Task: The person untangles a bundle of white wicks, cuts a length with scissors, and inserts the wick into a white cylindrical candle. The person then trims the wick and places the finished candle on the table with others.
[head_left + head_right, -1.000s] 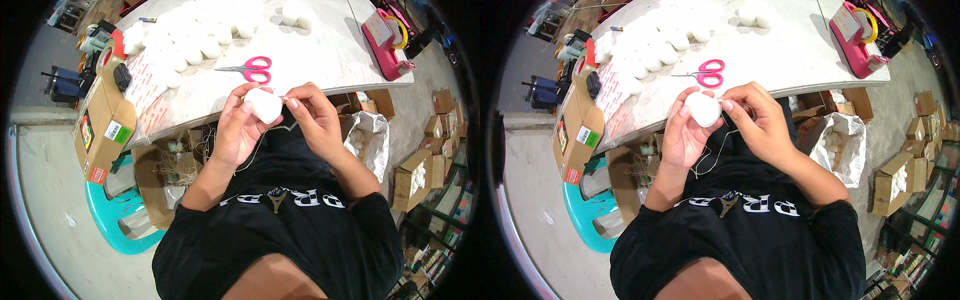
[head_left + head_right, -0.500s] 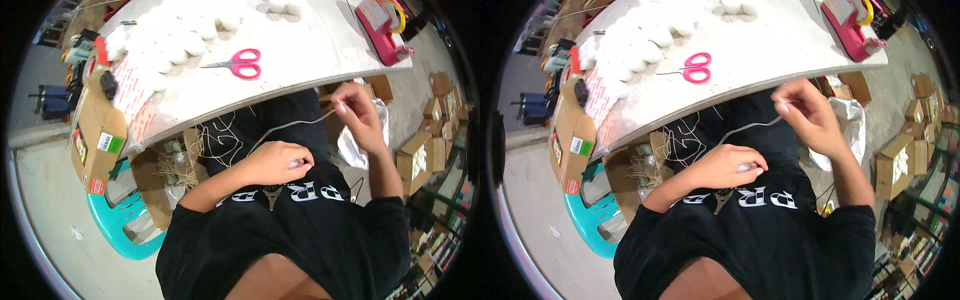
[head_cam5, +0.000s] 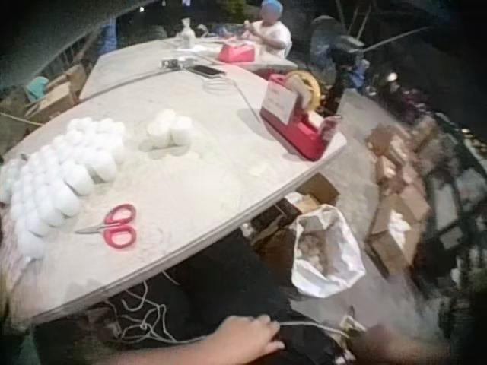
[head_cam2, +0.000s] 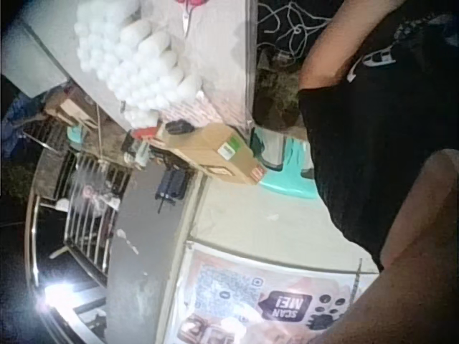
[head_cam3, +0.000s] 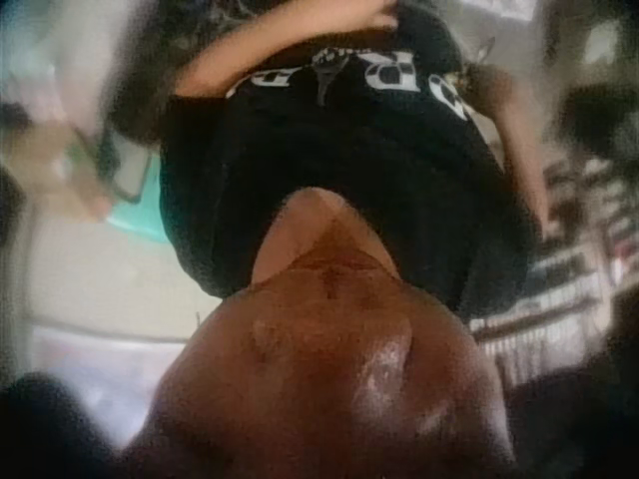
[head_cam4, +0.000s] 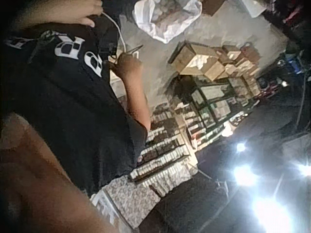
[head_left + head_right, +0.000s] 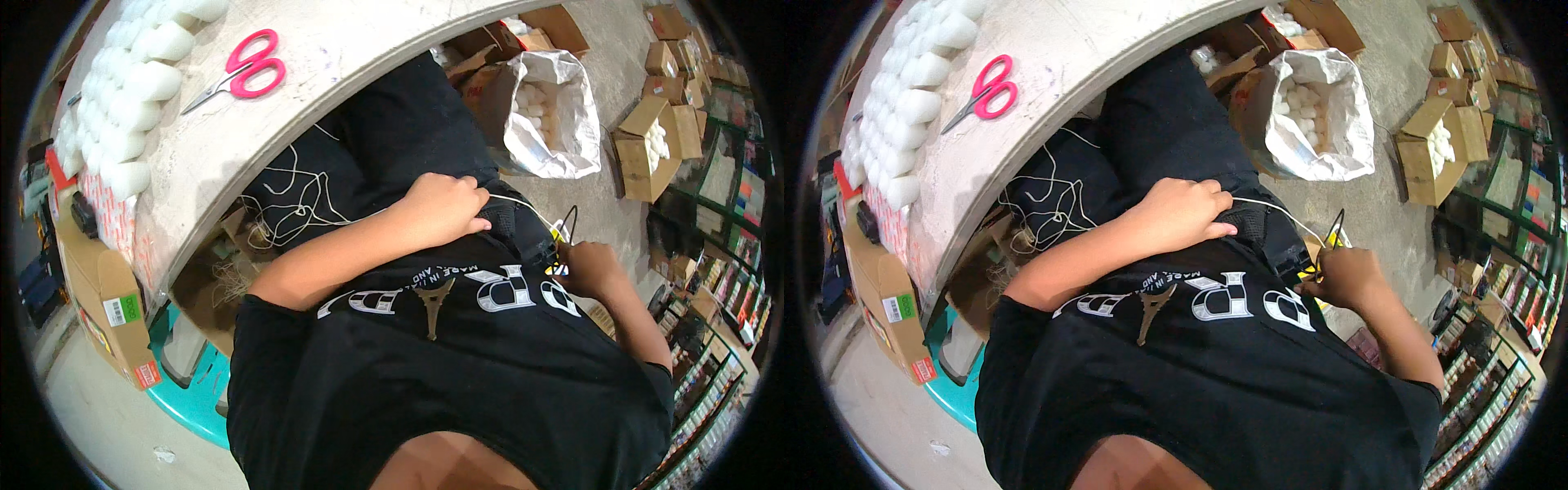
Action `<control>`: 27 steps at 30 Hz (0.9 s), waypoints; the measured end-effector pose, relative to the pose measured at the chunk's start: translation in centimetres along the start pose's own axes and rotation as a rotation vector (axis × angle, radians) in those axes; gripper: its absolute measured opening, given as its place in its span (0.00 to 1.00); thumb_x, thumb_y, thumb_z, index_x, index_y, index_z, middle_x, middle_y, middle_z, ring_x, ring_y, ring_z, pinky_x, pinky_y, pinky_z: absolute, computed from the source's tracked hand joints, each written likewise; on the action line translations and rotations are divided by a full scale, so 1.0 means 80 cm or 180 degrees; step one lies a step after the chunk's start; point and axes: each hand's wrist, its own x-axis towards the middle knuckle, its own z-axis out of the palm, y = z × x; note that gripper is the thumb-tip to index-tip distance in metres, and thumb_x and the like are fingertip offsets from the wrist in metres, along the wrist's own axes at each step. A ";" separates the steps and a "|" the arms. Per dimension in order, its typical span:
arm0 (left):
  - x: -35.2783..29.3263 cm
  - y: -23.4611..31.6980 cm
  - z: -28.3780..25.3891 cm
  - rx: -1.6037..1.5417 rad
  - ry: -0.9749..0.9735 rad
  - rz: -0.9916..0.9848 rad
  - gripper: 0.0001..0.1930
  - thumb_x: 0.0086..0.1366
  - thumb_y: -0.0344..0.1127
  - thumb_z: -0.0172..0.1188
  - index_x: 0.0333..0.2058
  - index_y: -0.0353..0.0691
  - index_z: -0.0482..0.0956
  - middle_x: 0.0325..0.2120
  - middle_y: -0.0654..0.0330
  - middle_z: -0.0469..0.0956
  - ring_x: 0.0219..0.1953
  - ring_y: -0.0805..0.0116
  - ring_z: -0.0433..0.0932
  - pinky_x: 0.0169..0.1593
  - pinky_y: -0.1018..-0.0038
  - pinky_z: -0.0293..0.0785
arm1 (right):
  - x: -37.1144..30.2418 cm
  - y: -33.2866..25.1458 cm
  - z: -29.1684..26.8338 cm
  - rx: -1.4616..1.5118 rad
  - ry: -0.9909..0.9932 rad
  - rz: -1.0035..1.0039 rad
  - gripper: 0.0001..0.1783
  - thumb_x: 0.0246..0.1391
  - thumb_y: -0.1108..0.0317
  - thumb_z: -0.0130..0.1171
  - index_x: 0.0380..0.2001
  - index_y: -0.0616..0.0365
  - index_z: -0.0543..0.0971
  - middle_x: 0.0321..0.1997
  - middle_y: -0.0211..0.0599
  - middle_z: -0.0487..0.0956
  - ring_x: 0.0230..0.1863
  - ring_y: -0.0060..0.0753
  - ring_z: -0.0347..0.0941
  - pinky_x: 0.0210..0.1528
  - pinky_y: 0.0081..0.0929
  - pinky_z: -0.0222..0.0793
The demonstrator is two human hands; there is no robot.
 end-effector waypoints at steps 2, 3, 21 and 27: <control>0.004 -0.003 0.005 -0.0074 -0.0031 -0.0010 0.18 0.57 0.51 0.58 0.33 0.40 0.79 0.30 0.55 0.78 0.33 0.54 0.79 0.36 0.63 0.76 | 0.006 -0.011 0.012 0.0029 0.0131 0.0110 0.24 0.44 0.45 0.60 0.31 0.58 0.79 0.30 0.44 0.80 0.33 0.47 0.78 0.35 0.40 0.74; 0.005 -0.006 0.003 -0.0134 -0.0081 -0.0002 0.18 0.58 0.50 0.58 0.33 0.40 0.79 0.30 0.55 0.78 0.33 0.55 0.79 0.36 0.63 0.76 | 0.006 -0.017 0.018 0.0183 0.0343 0.0147 0.23 0.44 0.47 0.61 0.31 0.57 0.79 0.30 0.44 0.80 0.33 0.47 0.78 0.35 0.40 0.74; -0.077 0.003 -0.042 -0.0360 0.0609 0.0017 0.10 0.57 0.42 0.59 0.26 0.42 0.76 0.24 0.61 0.75 0.29 0.60 0.77 0.30 0.67 0.72 | 0.034 -0.006 0.069 0.1523 0.0967 0.0130 0.31 0.45 0.49 0.60 0.51 0.53 0.71 0.35 0.46 0.80 0.37 0.48 0.77 0.40 0.40 0.72; -0.153 0.007 -0.067 -0.0411 0.0671 -0.0739 0.10 0.55 0.41 0.62 0.26 0.41 0.77 0.23 0.60 0.75 0.26 0.59 0.77 0.27 0.68 0.71 | 0.044 -0.038 0.030 0.1735 0.0751 -0.0283 0.14 0.48 0.57 0.58 0.32 0.56 0.80 0.23 0.46 0.78 0.26 0.48 0.76 0.31 0.42 0.71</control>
